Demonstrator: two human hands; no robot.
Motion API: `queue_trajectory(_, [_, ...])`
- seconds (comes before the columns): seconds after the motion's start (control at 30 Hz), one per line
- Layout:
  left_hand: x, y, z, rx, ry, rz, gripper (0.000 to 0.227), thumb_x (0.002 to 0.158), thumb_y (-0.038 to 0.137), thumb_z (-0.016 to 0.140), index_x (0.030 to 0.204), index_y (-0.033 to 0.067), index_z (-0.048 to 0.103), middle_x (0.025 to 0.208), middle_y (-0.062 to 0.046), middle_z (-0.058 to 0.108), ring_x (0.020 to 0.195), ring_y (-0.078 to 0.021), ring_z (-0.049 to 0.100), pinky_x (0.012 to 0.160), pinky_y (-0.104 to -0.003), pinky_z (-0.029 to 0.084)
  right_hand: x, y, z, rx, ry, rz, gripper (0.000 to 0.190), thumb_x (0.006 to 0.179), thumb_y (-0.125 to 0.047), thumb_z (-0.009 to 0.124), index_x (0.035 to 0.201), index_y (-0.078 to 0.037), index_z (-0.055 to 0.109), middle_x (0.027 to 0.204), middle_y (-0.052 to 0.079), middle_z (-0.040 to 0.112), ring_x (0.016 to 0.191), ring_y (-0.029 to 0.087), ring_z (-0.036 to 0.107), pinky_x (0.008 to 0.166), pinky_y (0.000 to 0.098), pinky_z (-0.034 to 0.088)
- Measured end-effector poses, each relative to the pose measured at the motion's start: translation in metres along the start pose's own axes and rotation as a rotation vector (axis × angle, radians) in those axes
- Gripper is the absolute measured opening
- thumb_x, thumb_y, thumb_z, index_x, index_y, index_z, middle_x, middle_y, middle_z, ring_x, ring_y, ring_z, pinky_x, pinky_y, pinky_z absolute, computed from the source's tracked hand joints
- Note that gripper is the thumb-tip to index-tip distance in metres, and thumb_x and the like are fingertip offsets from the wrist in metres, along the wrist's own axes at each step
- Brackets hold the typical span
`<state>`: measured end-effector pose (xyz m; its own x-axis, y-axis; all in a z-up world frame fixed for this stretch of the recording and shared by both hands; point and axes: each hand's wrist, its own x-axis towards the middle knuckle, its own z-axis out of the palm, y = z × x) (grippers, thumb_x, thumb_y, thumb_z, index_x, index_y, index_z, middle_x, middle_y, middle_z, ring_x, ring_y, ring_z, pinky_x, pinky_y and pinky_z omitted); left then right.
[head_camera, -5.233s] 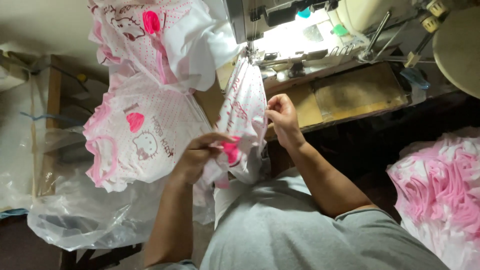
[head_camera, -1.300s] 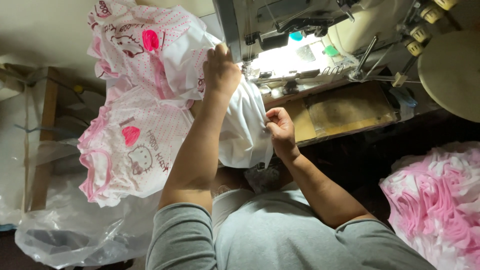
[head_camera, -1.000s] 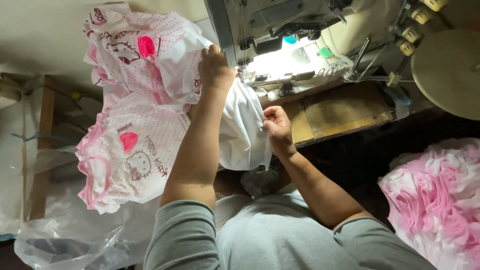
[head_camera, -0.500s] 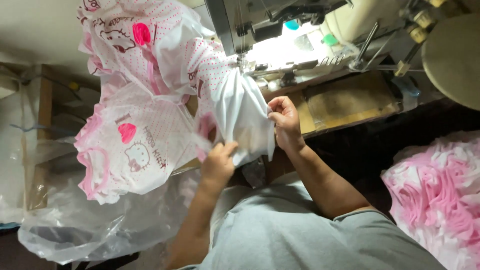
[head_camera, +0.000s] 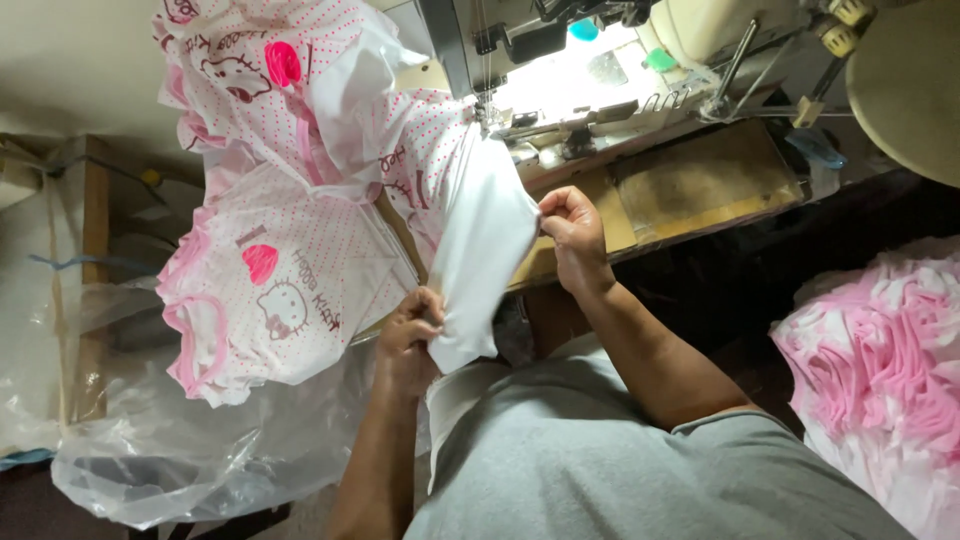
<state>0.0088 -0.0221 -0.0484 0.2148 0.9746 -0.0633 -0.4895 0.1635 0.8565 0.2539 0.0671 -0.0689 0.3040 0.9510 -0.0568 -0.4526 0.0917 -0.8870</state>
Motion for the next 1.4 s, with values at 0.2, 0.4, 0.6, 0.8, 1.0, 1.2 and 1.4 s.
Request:
queue_trajectory(0.2, [0.022, -0.07, -0.053, 0.759, 0.06, 0.101, 0.017, 0.062, 0.004, 0.068, 0.078, 0.0104, 0.071, 0.072, -0.006, 0.06, 0.069, -0.0177, 0.057, 0.065, -0.029, 0.046, 0.0, 0.014, 0.006, -0.09, 0.085, -0.037, 0.023, 0.086, 0.004, 0.049, 0.093, -0.006, 0.068, 0.067, 0.001, 0.056, 0.054, 0.003, 0.046, 0.05, 0.0159, 0.037])
queue_trajectory(0.4, [-0.003, -0.007, 0.004, 1.019, 0.134, 0.092, 0.028, 0.073, 0.006, 0.062, 0.096, 0.0186, 0.072, 0.085, -0.007, 0.06, 0.079, -0.0241, 0.064, 0.078, -0.034, 0.051, 0.008, 0.04, -0.017, -0.403, -0.173, -0.103, 0.016, 0.099, -0.017, 0.064, 0.085, -0.012, 0.069, 0.059, -0.001, 0.053, 0.052, 0.006, 0.044, 0.045, 0.0199, 0.037])
queue_trajectory(0.6, [0.008, 0.003, 0.005, 1.101, 0.135, 0.149, 0.038, 0.076, 0.006, 0.056, 0.109, 0.0179, 0.072, 0.099, -0.013, 0.065, 0.093, -0.0346, 0.069, 0.085, -0.043, 0.055, 0.014, 0.032, -0.002, -0.466, -0.17, -0.209, 0.019, 0.099, -0.015, 0.063, 0.081, -0.01, 0.063, 0.061, 0.0, 0.042, 0.06, 0.01, 0.038, 0.051, 0.0276, 0.034])
queue_trajectory(0.8, [0.029, 0.031, 0.017, 1.229, 0.132, 0.287, 0.041, 0.077, 0.007, 0.054, 0.115, 0.0126, 0.07, 0.105, -0.014, 0.066, 0.098, -0.0358, 0.066, 0.089, -0.044, 0.052, 0.029, 0.032, 0.014, -0.294, -0.156, -0.18, 0.02, 0.1, -0.015, 0.061, 0.079, -0.013, 0.061, 0.06, -0.006, 0.039, 0.056, 0.006, 0.034, 0.05, 0.0205, 0.029])
queue_trajectory(1.0, [0.06, 0.042, 0.005, 1.32, 0.102, 0.482, 0.04, 0.077, 0.003, 0.049, 0.112, 0.0094, 0.069, 0.103, -0.013, 0.067, 0.095, -0.0323, 0.067, 0.087, -0.042, 0.052, 0.044, 0.046, 0.014, -0.264, -0.187, -0.193, 0.023, 0.1, -0.018, 0.063, 0.079, -0.012, 0.059, 0.059, -0.005, 0.039, 0.054, 0.007, 0.034, 0.048, 0.0207, 0.03])
queue_trajectory(1.2, [0.102, 0.059, 0.096, 1.426, 0.166, 1.197, 0.039, 0.09, -0.012, 0.05, 0.125, -0.003, 0.062, 0.098, -0.027, 0.064, 0.083, -0.044, 0.066, 0.075, -0.05, 0.054, 0.044, 0.045, 0.027, -0.234, -0.148, -0.217, 0.024, 0.102, -0.016, 0.06, 0.078, -0.012, 0.056, 0.059, -0.006, 0.041, 0.054, 0.005, 0.037, 0.047, 0.0191, 0.029])
queue_trajectory(1.4, [0.131, 0.018, 0.075, 1.823, 0.007, 0.931, 0.036, 0.094, 0.039, 0.061, 0.123, 0.0231, 0.076, 0.134, -0.018, 0.061, 0.127, -0.0426, 0.057, 0.102, -0.053, 0.045, 0.056, 0.06, 0.025, -0.178, -0.069, -0.233, 0.033, 0.103, -0.016, 0.059, 0.071, -0.011, 0.055, 0.045, -0.001, 0.045, 0.043, 0.005, 0.043, 0.04, 0.0184, 0.032])
